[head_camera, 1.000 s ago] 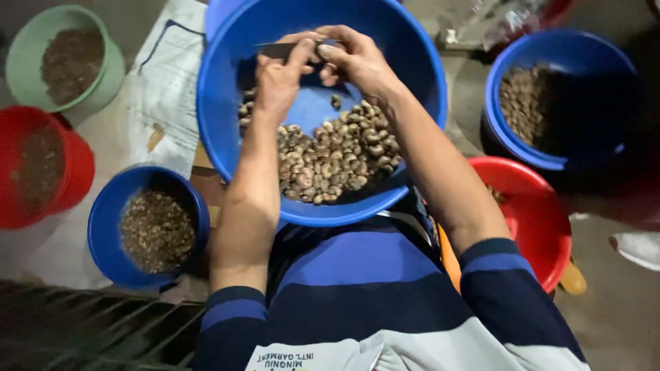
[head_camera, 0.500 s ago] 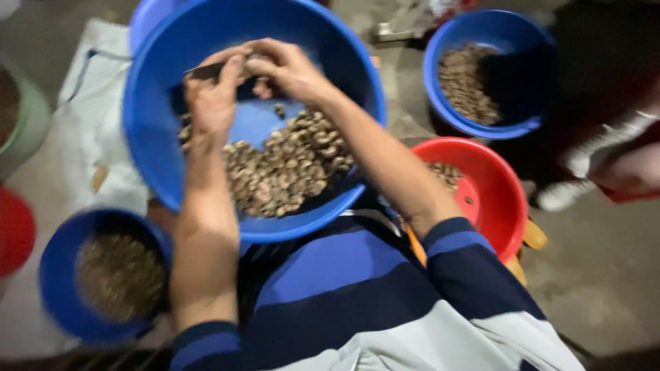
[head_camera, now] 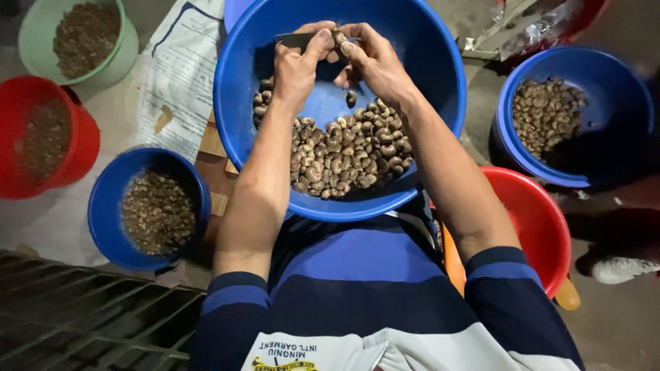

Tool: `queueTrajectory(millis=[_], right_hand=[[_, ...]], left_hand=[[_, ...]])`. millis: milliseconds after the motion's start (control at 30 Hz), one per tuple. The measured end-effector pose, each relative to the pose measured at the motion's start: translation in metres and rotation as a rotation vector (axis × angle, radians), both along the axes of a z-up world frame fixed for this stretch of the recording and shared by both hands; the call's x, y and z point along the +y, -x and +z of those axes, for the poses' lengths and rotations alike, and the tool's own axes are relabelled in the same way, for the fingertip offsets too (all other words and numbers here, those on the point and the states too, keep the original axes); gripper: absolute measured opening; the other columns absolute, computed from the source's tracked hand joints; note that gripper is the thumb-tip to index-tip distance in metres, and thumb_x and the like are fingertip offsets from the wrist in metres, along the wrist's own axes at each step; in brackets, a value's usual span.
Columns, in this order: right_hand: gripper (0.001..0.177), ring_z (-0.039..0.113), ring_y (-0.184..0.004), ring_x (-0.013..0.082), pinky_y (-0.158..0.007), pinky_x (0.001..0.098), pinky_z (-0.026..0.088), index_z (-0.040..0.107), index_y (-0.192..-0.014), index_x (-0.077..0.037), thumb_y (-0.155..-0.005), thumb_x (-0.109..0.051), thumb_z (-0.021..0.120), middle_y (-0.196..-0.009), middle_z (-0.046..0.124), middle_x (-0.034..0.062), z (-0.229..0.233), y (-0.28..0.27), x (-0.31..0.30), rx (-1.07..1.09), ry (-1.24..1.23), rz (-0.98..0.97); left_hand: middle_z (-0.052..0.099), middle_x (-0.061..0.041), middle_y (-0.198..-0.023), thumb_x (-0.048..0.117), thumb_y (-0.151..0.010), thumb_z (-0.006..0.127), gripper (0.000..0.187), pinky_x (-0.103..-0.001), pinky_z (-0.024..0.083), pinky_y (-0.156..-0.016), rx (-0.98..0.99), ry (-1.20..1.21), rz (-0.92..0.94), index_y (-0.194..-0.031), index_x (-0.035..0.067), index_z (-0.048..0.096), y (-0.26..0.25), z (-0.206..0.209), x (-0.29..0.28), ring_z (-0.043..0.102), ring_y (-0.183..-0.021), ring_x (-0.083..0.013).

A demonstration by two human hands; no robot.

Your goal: Manually removing the outer skin from cashew nuts using a small handheld peeling tool.

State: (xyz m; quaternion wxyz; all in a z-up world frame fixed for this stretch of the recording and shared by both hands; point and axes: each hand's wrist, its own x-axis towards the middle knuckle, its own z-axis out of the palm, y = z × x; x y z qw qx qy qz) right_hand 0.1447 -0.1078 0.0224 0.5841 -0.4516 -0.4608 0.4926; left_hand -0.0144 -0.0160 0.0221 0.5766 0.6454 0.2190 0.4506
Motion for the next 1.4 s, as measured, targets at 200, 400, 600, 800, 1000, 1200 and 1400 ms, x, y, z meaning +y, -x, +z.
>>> queueTrajectory(millis=[200, 400, 600, 800, 1000, 1200, 1400], right_hand=[[0.021, 0.058, -0.072, 0.0085, -0.064, 0.0203, 0.051, 0.065, -0.122, 0.000, -0.102, -0.005, 0.070, -0.087, 0.063, 0.0022, -0.017, -0.004, 0.008, -0.206, -0.136, -0.172], [0.023, 0.071, -0.072, 0.0112, -0.063, 0.0196, 0.061, 0.065, -0.120, 0.000, -0.100, -0.013, 0.065, -0.096, 0.071, 0.0073, 0.009, 0.004, 0.002, 0.089, 0.117, -0.181], [0.026, 0.073, -0.080, 0.0170, -0.072, 0.0256, 0.062, 0.061, -0.125, 0.001, -0.102, -0.010, 0.053, -0.097, 0.073, 0.0120, 0.001, -0.001, 0.003, 0.300, 0.129, -0.130], [0.019, 0.072, -0.079, 0.0169, -0.069, 0.0263, 0.059, 0.064, -0.118, -0.004, -0.102, -0.011, 0.058, -0.096, 0.073, 0.0104, 0.002, -0.007, 0.002, 0.338, 0.116, -0.126], [0.020, 0.061, -0.080, 0.0170, -0.081, 0.0373, 0.066, 0.060, -0.129, -0.007, -0.110, -0.016, 0.057, -0.115, 0.070, 0.0141, 0.019, -0.028, -0.041, -0.089, -0.276, -0.398], [0.034, 0.058, -0.066, 0.0182, -0.052, 0.0283, 0.051, 0.061, -0.131, -0.002, -0.106, -0.023, 0.071, -0.103, 0.068, 0.0180, -0.034, -0.069, -0.166, -0.236, -0.301, -0.952], [0.024, 0.060, -0.074, 0.0126, -0.064, 0.0230, 0.051, 0.066, -0.117, -0.004, -0.099, -0.020, 0.065, -0.095, 0.070, 0.0075, -0.254, -0.098, -0.300, -0.353, 0.405, -1.010]], left_hand=[[0.077, -0.003, -0.094, 0.023, -0.097, 0.069, 0.020, -0.030, 0.062, -0.083, 0.032, -0.103, -0.020, -0.108, 0.009, 0.076, 0.004, 0.003, -0.003, 0.071, -0.086, -0.0142], [0.078, -0.005, -0.095, 0.016, -0.098, 0.068, 0.019, -0.024, 0.058, -0.076, 0.048, -0.151, -0.034, -0.112, 0.005, 0.075, 0.001, 0.008, -0.008, 0.070, -0.083, -0.0130], [0.076, -0.004, -0.094, 0.022, -0.100, 0.068, 0.024, -0.024, 0.061, -0.079, 0.005, -0.080, -0.080, -0.118, 0.008, 0.072, 0.003, 0.009, -0.012, 0.071, -0.085, -0.0126], [0.081, -0.011, -0.096, 0.020, -0.096, 0.070, 0.019, -0.028, 0.068, -0.079, -0.021, -0.162, 0.078, -0.109, 0.007, 0.075, -0.008, -0.007, 0.000, 0.081, -0.088, -0.0205], [0.083, -0.008, -0.088, 0.030, -0.095, 0.067, 0.023, -0.031, 0.072, -0.074, 0.075, -0.212, 0.152, -0.102, 0.009, 0.076, -0.006, -0.013, 0.008, 0.085, -0.081, -0.0204], [0.080, -0.011, -0.094, 0.015, -0.098, 0.069, 0.019, -0.032, 0.072, -0.072, -0.080, -0.039, 0.050, -0.112, 0.003, 0.071, -0.009, -0.046, 0.006, 0.083, -0.078, -0.0243], [0.078, -0.012, -0.091, 0.013, -0.100, 0.059, 0.017, -0.032, 0.072, -0.075, -0.012, -0.084, -0.028, -0.108, 0.003, 0.071, -0.015, -0.048, 0.008, 0.080, -0.079, -0.0219]])
